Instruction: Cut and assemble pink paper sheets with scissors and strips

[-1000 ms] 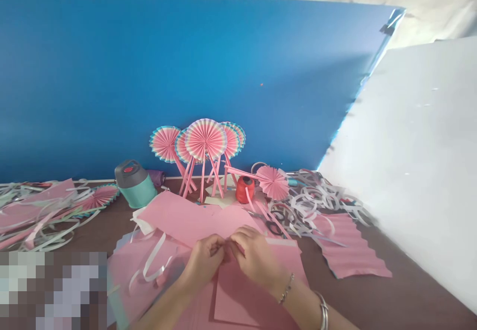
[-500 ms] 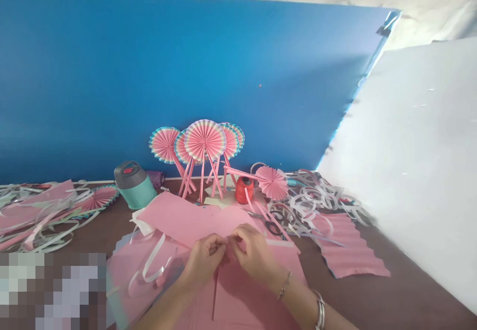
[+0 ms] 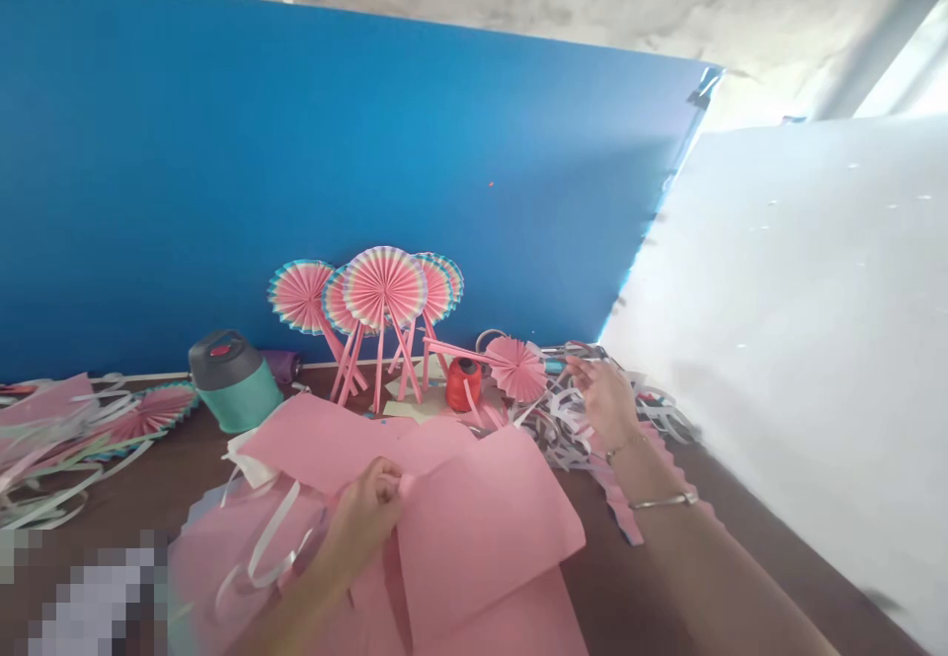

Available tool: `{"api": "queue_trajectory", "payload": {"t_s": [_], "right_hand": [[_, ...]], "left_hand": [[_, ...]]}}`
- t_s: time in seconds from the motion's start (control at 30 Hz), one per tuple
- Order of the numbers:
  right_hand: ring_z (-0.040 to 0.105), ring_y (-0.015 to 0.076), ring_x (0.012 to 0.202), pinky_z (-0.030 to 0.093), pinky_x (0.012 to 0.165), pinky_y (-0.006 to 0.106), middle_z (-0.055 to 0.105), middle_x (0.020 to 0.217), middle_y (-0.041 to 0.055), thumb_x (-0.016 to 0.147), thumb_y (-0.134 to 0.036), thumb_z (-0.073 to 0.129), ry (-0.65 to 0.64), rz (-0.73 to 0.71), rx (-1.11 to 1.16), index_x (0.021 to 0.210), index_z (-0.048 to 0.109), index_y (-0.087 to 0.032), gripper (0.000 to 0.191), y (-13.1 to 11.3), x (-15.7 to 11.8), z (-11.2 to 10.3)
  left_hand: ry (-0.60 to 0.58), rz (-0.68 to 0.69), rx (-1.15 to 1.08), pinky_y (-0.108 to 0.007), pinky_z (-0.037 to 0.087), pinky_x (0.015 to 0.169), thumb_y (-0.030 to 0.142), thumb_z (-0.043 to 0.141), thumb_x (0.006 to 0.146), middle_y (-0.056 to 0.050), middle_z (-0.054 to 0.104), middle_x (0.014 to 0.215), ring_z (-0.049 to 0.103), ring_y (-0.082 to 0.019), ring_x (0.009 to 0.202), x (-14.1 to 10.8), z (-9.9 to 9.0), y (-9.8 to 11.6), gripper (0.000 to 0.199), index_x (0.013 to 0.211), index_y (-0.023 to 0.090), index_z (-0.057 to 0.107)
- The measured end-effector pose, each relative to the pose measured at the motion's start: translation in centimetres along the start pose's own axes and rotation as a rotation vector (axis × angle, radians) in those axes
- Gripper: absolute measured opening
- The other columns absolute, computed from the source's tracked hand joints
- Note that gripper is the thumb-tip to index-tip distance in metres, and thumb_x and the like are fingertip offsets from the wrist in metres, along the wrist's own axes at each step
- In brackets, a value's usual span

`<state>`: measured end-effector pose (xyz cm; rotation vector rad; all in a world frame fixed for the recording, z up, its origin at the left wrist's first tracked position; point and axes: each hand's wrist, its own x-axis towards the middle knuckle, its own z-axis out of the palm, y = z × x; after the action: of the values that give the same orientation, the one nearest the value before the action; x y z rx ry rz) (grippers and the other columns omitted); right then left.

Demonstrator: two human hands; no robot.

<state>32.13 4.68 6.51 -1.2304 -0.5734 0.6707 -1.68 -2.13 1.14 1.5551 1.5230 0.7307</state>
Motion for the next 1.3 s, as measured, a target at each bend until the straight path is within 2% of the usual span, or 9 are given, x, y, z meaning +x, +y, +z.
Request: {"api": "queue_trajectory", "payload": {"t_s": [0.2, 0.27, 0.37, 0.43, 0.53, 0.7, 0.97, 1.23, 1.3], "right_hand": [[0.063, 0.0136, 0.094, 0.047, 0.069, 0.020, 0.069, 0.091, 0.0018, 0.072, -0.031, 0.052, 0.029, -0.252, 0.021, 0.081, 0.046, -0.022, 0.014, -0.3, 0.7, 0.9], [0.064, 0.0140, 0.088, 0.047, 0.066, 0.021, 0.069, 0.092, 0.0027, 0.075, -0.035, 0.051, -0.142, -0.246, -0.165, 0.089, 0.050, -0.021, 0.020, -0.5, 0.6, 0.9], [0.063, 0.0137, 0.058, 0.042, 0.050, 0.021, 0.068, 0.075, 0.0013, 0.074, -0.033, 0.053, -0.468, -0.109, -0.642, 0.099, 0.056, -0.019, 0.029, -0.5, 0.1, 0.1], [0.054, 0.0117, 0.044, 0.035, 0.044, 0.021, 0.063, 0.059, -0.0021, 0.069, -0.026, 0.057, -0.562, -0.071, -0.830, 0.088, 0.062, -0.017, 0.021, -0.5, -0.5, -1.1], [0.047, 0.0091, 0.044, 0.032, 0.046, 0.021, 0.054, 0.047, -0.0047, 0.061, -0.016, 0.059, -0.592, -0.092, -0.907, 0.060, 0.060, -0.016, 0.002, -0.4, -1.6, -3.6], [0.045, 0.0094, 0.052, 0.029, 0.051, 0.021, 0.051, 0.048, -0.0041, 0.055, -0.006, 0.051, -0.719, -0.234, -1.218, 0.045, 0.051, -0.017, 0.015, 0.9, -3.5, -7.0], [0.051, 0.0148, 0.064, 0.035, 0.061, 0.024, 0.058, 0.063, 0.0021, 0.057, -0.003, 0.043, -0.694, -0.505, -1.381, 0.049, 0.053, -0.018, 0.019, 3.1, -4.8, -7.5], [0.038, 0.0115, 0.051, 0.022, 0.055, 0.026, 0.051, 0.051, -0.0013, 0.065, -0.005, 0.044, -0.491, -0.506, -1.575, 0.052, 0.055, -0.019, 0.023, -0.7, -6.1, -5.6], [0.037, 0.0112, 0.050, 0.020, 0.054, 0.026, 0.051, 0.051, -0.0014, 0.069, -0.007, 0.045, -0.516, -0.492, -1.617, 0.050, 0.055, -0.020, 0.025, -1.8, -6.4, -5.1]], "left_hand": [[-0.030, 0.121, 0.316, -0.020, 0.028, 0.052, 0.004, 0.039, 0.065, 0.010, 0.026, 0.052, 0.040, -0.012, 0.050, 0.2, -0.3, -0.5, 0.037, 0.095, 0.023, 0.049], [-0.054, 0.137, 0.350, -0.020, 0.029, 0.053, 0.004, 0.038, 0.067, 0.009, 0.025, 0.053, 0.042, -0.012, 0.052, 0.2, -0.3, -0.5, 0.035, 0.095, 0.023, 0.049], [-0.087, 0.134, 0.415, -0.020, 0.029, 0.053, 0.005, 0.038, 0.068, 0.008, 0.028, 0.054, 0.046, -0.013, 0.054, 0.0, -0.1, -0.3, 0.036, 0.096, 0.024, 0.050], [-0.097, 0.117, 0.467, -0.020, 0.030, 0.054, 0.006, 0.038, 0.068, 0.008, 0.032, 0.054, 0.053, -0.015, 0.061, -0.4, -0.1, 0.1, 0.037, 0.098, 0.025, 0.051], [-0.112, 0.121, 0.514, -0.019, 0.032, 0.059, 0.006, 0.039, 0.071, 0.006, 0.043, 0.054, 0.061, -0.018, 0.084, -0.9, -0.2, 0.8, 0.036, 0.099, 0.025, 0.052], [-0.115, 0.109, 0.611, -0.023, 0.033, 0.060, 0.007, 0.038, 0.074, 0.004, 0.058, 0.061, 0.063, -0.020, 0.079, -1.6, -0.3, 2.1, 0.035, 0.100, 0.025, 0.053], [-0.145, 0.109, 0.672, -0.025, 0.032, 0.057, 0.010, 0.036, 0.077, 0.002, 0.063, 0.065, 0.063, -0.020, 0.071, -1.7, -0.5, 2.5, 0.034, 0.103, 0.024, 0.053], [-0.170, 0.155, 0.681, -0.027, 0.034, 0.061, 0.012, 0.038, 0.077, -0.003, 0.070, 0.083, 0.065, -0.023, 0.083, -1.6, -0.9, 2.0, 0.030, 0.097, 0.023, 0.057], [-0.158, 0.151, 0.672, -0.027, 0.034, 0.061, 0.011, 0.038, 0.076, -0.003, 0.070, 0.084, 0.065, -0.023, 0.083, -1.6, -0.9, 2.0, 0.031, 0.099, 0.023, 0.056]]}}
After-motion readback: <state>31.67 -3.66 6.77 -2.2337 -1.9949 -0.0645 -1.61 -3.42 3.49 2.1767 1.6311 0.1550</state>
